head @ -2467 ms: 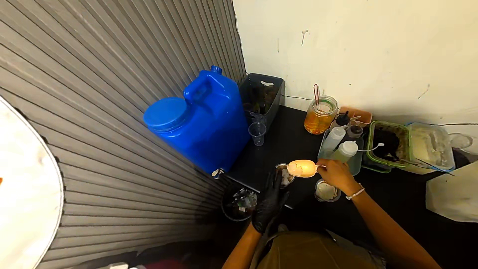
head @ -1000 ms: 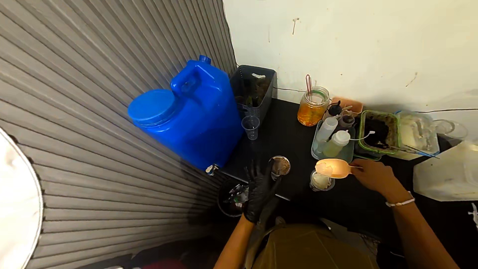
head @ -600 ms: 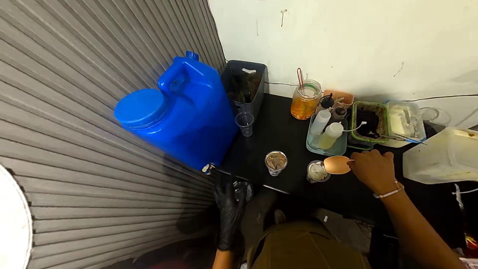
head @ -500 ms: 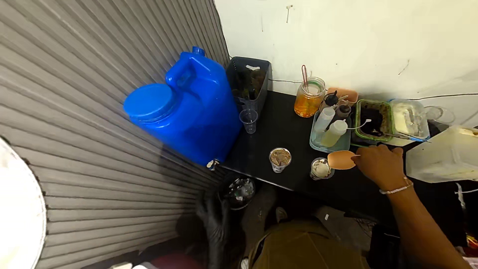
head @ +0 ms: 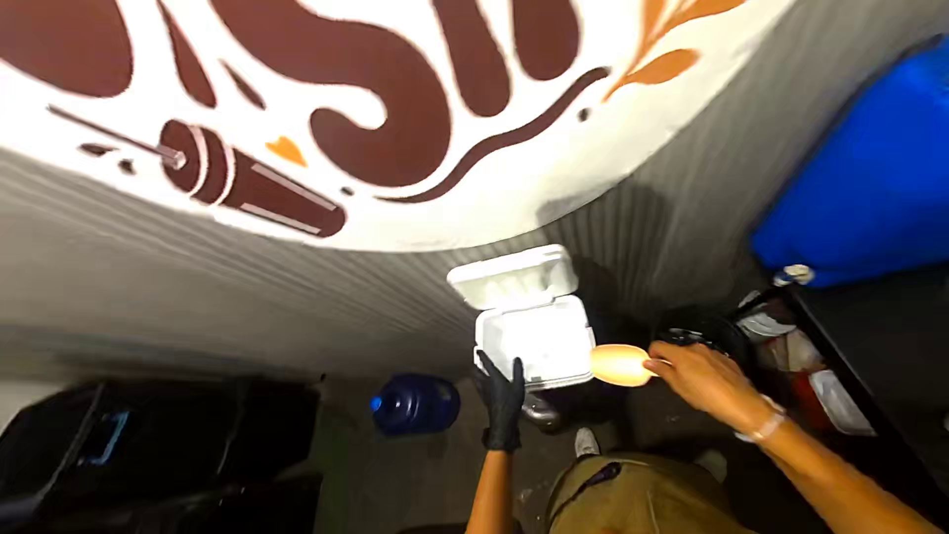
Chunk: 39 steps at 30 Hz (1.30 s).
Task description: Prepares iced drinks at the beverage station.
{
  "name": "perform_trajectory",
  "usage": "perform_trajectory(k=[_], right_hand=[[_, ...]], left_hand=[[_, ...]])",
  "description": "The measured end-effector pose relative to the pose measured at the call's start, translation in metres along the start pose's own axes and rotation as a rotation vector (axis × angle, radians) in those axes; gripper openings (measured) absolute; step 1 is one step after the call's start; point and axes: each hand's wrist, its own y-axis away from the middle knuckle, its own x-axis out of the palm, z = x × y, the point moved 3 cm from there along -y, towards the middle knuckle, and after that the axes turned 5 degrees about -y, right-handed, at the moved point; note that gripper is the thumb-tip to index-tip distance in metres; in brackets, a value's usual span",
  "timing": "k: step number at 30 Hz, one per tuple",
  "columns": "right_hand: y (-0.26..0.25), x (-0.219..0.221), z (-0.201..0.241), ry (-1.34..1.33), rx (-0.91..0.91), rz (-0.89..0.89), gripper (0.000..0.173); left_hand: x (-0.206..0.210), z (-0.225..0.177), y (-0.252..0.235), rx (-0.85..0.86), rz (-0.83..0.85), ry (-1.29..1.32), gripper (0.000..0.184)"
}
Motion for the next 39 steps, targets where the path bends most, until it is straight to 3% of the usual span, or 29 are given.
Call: perform_trajectory(k=[3,6,10,15,20,24,27,30,34,39], right_hand=[[-0.067,0.034,0.08,0.223,-0.005,0.077,0.039],[-0.122,0.077,0.125,0.417,-0.005,0.127,0.027],[-0.186,0.134,0.127,0.509,0.034,0.2,0.025],[-0.23,0.191,0.1,0.38,-0.013,0.241,0.038],[-0.241,0.184,0.09,0.35,-0.015,0.257,0.045],[-0.214,0.133,0.14,0.506,-0.001,0.272,0.036],[-0.201,0.112,0.173,0.593,0.036,0.143,0.025],[-0.218,0.135,0.19,0.547,-0.055,0.045,0.029],[-0.245,0.181,0.199,0.506,-0.152,0.191,0.031],[-0.25,0.15,0.192,0.654,-0.262,0.257,0.031]], left_hand=[[-0.001,0.04,0.002,0.039,0.224,-0.154,0.114],[-0.003,0.055,0.0,0.069,0.262,-0.202,0.115],[-0.004,0.057,-0.003,0.045,0.313,-0.23,0.117],[-0.002,0.057,-0.003,0.004,0.308,-0.208,0.115],[-0.003,0.055,-0.004,0.007,0.326,-0.188,0.113],[-0.005,0.055,-0.005,-0.007,0.336,-0.175,0.114],[-0.005,0.055,-0.006,-0.001,0.324,-0.146,0.114],[-0.004,0.054,-0.006,-0.015,0.321,-0.139,0.114],[0.001,0.051,-0.003,-0.015,0.285,-0.145,0.113],[0.001,0.047,-0.006,-0.016,0.302,-0.153,0.114]])
